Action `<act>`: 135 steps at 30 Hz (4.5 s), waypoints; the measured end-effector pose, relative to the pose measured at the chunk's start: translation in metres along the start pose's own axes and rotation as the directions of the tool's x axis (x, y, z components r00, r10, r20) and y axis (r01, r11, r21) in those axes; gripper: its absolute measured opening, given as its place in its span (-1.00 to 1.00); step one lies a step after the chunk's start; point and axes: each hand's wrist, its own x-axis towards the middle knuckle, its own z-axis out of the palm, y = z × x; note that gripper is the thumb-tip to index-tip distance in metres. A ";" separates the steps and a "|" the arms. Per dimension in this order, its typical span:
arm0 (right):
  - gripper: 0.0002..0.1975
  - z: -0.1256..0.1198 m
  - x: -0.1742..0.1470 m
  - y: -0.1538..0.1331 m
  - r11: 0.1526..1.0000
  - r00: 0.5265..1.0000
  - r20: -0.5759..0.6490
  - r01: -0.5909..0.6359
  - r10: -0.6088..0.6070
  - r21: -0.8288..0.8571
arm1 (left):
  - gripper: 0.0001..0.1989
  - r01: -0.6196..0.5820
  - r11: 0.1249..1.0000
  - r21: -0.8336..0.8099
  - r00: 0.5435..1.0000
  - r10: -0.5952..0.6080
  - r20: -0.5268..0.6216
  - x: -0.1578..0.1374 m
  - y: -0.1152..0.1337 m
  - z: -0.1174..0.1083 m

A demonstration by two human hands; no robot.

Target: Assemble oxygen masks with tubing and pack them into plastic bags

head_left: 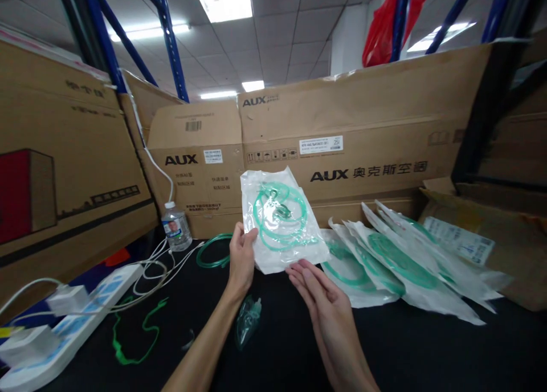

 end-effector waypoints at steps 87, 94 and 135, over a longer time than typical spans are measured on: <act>-0.48 -0.107 -0.024 -0.050 0.874 0.864 -0.151 -0.486 0.480 -0.001 | -0.36 -0.479 0.088 0.874 0.573 -0.722 0.387 0.035 -0.092 0.021; -0.47 -0.103 -0.026 -0.053 0.883 0.869 -0.178 -0.470 0.461 -0.011 | -0.36 -0.461 0.133 0.877 0.559 -0.724 0.404 0.032 -0.110 0.048; -0.57 -0.100 -0.009 -0.018 0.820 0.929 0.059 -0.292 0.366 -0.492 | -0.63 -0.085 0.572 0.816 0.976 -0.119 0.185 -0.136 0.030 -0.069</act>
